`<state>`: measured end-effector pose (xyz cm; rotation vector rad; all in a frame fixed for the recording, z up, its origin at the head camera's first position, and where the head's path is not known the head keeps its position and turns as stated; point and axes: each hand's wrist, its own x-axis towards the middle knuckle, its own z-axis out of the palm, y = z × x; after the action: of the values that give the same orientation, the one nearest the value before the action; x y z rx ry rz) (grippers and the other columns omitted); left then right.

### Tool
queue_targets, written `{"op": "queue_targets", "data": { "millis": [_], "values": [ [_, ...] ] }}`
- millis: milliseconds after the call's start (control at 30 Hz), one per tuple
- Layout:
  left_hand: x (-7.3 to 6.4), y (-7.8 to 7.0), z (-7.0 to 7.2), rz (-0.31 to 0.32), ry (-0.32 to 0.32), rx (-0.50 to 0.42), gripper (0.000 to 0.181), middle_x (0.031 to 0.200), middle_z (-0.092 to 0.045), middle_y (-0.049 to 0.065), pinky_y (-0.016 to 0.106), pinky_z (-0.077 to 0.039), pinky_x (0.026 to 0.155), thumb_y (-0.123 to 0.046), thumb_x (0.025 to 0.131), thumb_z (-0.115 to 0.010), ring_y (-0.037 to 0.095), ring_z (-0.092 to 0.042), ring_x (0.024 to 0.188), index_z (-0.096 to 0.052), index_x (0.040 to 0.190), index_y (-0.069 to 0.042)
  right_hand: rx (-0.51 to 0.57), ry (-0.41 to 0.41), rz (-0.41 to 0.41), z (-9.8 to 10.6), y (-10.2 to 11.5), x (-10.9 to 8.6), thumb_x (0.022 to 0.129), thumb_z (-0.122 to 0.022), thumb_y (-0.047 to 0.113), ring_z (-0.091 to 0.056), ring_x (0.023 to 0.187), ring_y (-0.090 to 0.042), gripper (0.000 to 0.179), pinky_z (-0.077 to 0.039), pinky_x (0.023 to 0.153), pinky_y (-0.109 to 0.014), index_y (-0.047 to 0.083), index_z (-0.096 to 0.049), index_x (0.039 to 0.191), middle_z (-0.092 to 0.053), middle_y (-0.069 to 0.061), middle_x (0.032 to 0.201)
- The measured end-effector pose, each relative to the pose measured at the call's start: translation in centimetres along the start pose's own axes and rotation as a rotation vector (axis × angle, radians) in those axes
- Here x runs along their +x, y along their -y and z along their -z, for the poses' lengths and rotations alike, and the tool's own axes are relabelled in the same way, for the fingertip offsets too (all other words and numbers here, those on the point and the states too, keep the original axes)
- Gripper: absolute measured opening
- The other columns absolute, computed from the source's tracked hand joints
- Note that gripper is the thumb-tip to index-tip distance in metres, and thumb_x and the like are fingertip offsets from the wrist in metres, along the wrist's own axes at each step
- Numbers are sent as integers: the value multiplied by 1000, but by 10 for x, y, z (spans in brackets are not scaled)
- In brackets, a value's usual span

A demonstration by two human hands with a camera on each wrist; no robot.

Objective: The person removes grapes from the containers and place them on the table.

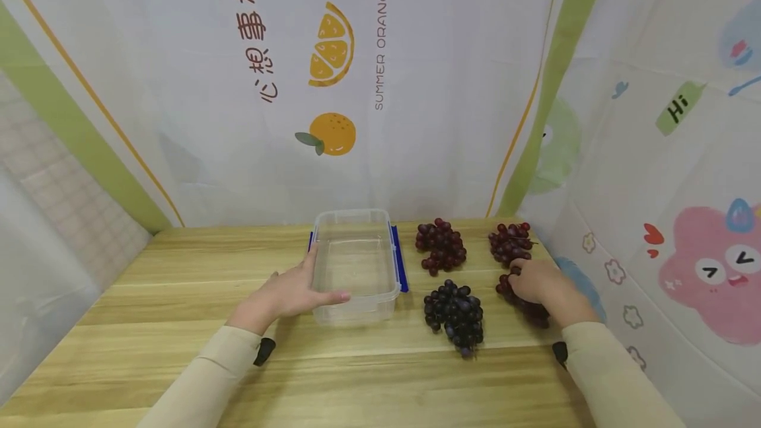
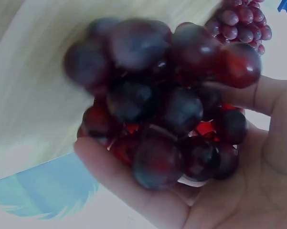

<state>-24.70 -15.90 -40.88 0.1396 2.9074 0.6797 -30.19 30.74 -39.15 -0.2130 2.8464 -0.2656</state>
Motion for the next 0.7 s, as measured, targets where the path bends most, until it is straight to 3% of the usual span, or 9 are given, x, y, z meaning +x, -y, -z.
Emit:
{"op": "queue_targets", "data": {
  "millis": [67,133,167,233,367,500,633,700],
  "values": [
    [0,-1,1,-1,0,2,144,177,-24,15,83,-11,123,-93,77,-64,40,-43,157,10,172,-13,5,-10,-1,0,-1,0,110,-43,26,-66,101,-51,60,-53,94,-61,-13,-42,155,-55,-46,141],
    [0,-1,1,-1,0,8,144,177,-24,15,83,-12,123,-93,78,-64,40,-43,157,10,172,-13,11,-22,-2,0,-2,-1,111,-41,27,-49,130,-67,61,-45,107,-73,-16,-40,154,-42,-50,151],
    [0,-1,2,-2,0,9,143,177,-24,15,83,-12,123,-92,78,-64,40,-43,156,10,172,-13,25,-20,-8,0,-3,-1,111,-39,28,-43,134,-69,63,-43,108,-75,-18,-37,154,-37,-51,153],
    [0,-2,2,-1,1,9,143,177,-24,15,83,-12,123,-92,78,-64,40,-43,156,10,172,-13,53,-17,-26,0,-3,-2,112,-34,29,-18,144,-76,66,-34,111,-82,-20,-31,156,-26,-56,155],
    [0,-1,1,-3,0,12,144,177,-24,16,84,-13,122,-93,78,-64,41,-45,155,11,172,-13,104,-2,-46,-3,-3,-5,113,-25,32,-16,142,-78,70,-39,105,-83,-19,-18,160,-9,-61,153],
    [2,-1,0,-5,-3,23,145,177,-24,15,84,-14,121,-94,77,-63,41,-49,152,10,172,-12,88,-8,-51,-5,0,-9,115,-24,42,-22,141,-78,75,-42,102,-81,-14,-18,163,-10,-59,154],
    [2,0,-1,-4,-2,29,146,177,-23,16,84,-15,121,-95,76,-62,43,-50,151,10,172,-11,21,-29,-59,-10,3,-8,110,-40,63,-36,137,-74,91,-48,97,-77,-12,-28,161,-20,-58,153],
    [1,0,-1,-2,-1,27,147,177,-23,16,84,-15,122,-95,76,-62,42,-49,151,11,172,-12,-18,-30,-51,-12,2,-4,105,-51,65,-44,131,-74,96,-51,93,-74,-12,-32,159,-25,-58,152]
  ]
}}
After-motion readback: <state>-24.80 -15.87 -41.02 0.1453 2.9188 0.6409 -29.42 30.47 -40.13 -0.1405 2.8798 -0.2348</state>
